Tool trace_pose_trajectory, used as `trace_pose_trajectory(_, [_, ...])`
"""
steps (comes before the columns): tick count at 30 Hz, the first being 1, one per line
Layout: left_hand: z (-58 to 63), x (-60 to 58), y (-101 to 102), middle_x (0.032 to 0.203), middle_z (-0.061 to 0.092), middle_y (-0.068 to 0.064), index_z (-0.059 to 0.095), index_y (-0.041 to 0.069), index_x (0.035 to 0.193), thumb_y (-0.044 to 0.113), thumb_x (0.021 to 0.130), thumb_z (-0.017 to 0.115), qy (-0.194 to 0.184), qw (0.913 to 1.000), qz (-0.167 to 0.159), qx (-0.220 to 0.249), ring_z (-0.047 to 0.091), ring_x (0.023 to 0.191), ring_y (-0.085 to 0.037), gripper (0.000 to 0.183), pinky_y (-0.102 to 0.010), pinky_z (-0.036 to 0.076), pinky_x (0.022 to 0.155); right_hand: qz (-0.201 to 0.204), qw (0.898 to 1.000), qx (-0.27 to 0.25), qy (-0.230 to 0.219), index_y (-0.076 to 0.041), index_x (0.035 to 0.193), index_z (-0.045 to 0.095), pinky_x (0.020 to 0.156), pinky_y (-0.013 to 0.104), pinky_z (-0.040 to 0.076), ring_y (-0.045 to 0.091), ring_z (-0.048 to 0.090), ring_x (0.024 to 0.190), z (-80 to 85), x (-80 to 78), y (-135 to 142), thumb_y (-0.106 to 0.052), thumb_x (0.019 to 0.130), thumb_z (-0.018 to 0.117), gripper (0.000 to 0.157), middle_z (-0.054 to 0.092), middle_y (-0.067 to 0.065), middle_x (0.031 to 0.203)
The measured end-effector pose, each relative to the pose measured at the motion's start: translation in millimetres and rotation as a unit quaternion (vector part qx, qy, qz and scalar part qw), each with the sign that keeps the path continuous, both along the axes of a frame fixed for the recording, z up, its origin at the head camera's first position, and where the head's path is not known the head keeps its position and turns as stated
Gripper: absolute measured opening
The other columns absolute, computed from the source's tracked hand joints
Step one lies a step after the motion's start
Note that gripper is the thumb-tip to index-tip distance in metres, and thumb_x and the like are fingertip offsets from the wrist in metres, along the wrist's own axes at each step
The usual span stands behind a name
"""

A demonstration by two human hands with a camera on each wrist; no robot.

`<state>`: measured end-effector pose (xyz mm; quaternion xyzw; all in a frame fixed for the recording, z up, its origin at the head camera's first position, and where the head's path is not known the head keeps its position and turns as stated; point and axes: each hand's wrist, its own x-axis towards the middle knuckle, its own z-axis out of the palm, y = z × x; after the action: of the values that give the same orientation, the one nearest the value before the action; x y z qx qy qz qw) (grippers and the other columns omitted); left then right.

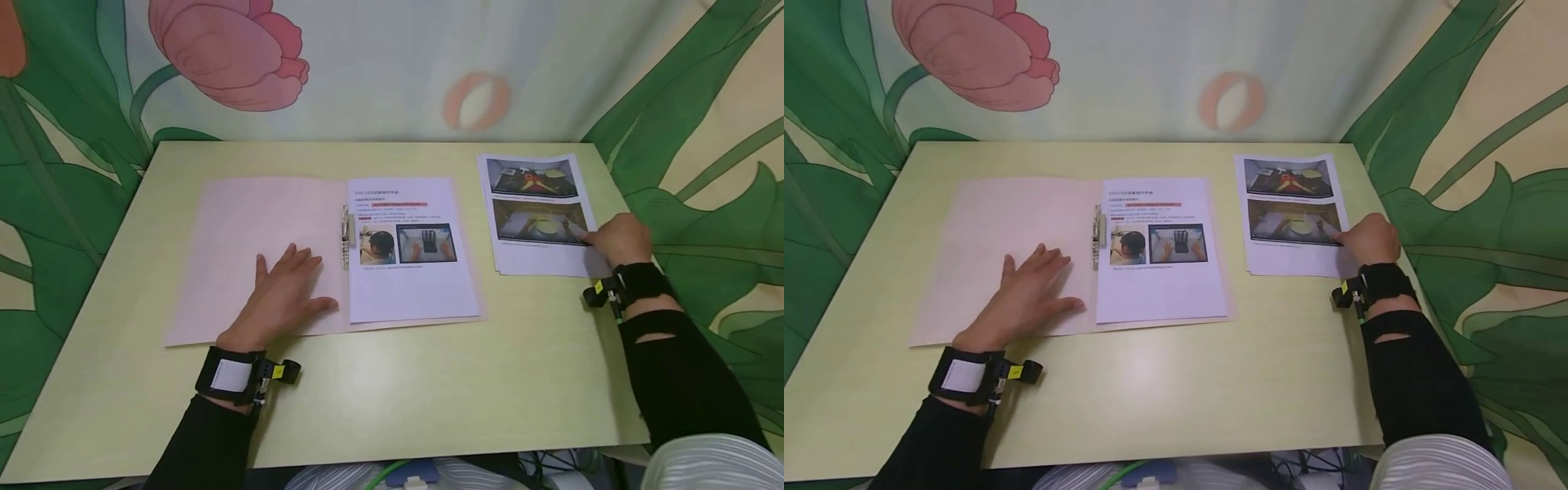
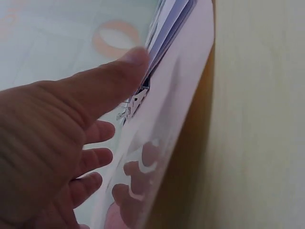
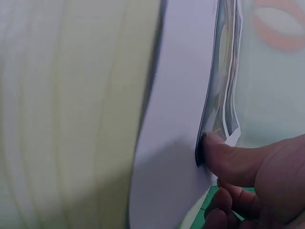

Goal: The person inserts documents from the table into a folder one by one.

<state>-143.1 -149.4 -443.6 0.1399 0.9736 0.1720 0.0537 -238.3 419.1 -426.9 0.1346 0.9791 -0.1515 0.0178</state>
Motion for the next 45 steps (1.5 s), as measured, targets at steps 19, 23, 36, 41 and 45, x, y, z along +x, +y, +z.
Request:
trace_pose_trajectory(19, [7.0, 5.4, -3.9, 0.141, 0.051, -0.019, 0.055, 0.007, 0.134, 0.030, 0.094, 0.063, 0.042, 0.9951, 0.035, 0.082, 0.031, 0.140, -0.032, 0.047, -0.054, 0.016, 0.118, -0.076, 0.977, -0.132, 0.152, 0.005, 0.121, 0.063, 0.062, 0.033, 0.041, 0.027, 0.052, 0.088, 37.8, 19.3, -26.4, -0.036, 0.098, 0.050, 0.049, 0.062, 0.022, 0.108])
trace_pose_trajectory(23, [7.5, 8.3, -4.0, 0.142, 0.051, -0.020, 0.054, 0.007, 0.135, 0.030, 0.094, 0.062, 0.031, 0.9947, 0.041, 0.090, 0.030, 0.140, -0.033, 0.048, -0.055, 0.016, 0.117, -0.114, 0.949, -0.182, 0.233, 0.001, 0.112, 0.069, 0.059, 0.025, 0.039, 0.015, 0.050, 0.076, 35.0, 29.1, -54.5, -0.036, 0.095, 0.057, 0.043, 0.059, 0.004, 0.088])
trace_pose_trajectory(36, [6.7, 8.4, 4.2, 0.146, 0.047, -0.016, 0.054, 0.011, 0.136, 0.047, 0.086, 0.068, 0.038, 0.9957, 0.025, 0.080, 0.024, 0.143, -0.031, 0.063, -0.060, 0.007, 0.117, -0.021, 0.935, -0.311, 0.171, 0.003, 0.106, 0.068, 0.054, 0.020, 0.041, 0.016, 0.051, 0.076, 19.8, 52.1, -152.2, -0.033, 0.094, 0.062, 0.039, 0.060, 0.009, 0.089])
trace_pose_trajectory(41, [4.9, 8.7, 9.2, 0.148, 0.044, -0.014, 0.052, 0.012, 0.137, 0.058, 0.083, 0.065, 0.030, 0.9982, 0.022, 0.048, 0.021, 0.144, -0.030, 0.072, -0.064, 0.002, 0.115, 0.042, 0.941, -0.326, 0.073, 0.004, 0.107, 0.067, 0.056, 0.024, 0.045, 0.022, 0.053, 0.080, 16.3, 49.2, -174.3, -0.028, 0.095, 0.061, 0.034, 0.061, 0.015, 0.096])
trace_pose_trajectory(45, [2.7, 9.9, 10.4, 0.148, 0.045, -0.013, 0.053, 0.013, 0.137, 0.063, 0.081, 0.065, 0.029, 0.9991, 0.016, 0.028, 0.021, 0.144, -0.030, 0.076, -0.067, 0.001, 0.113, 0.071, 0.944, -0.320, 0.039, 0.003, 0.101, 0.069, 0.054, 0.026, 0.043, 0.022, 0.052, 0.076, 10.4, 44.4, -183.0, -0.026, 0.095, 0.061, 0.031, 0.062, 0.015, 0.089])
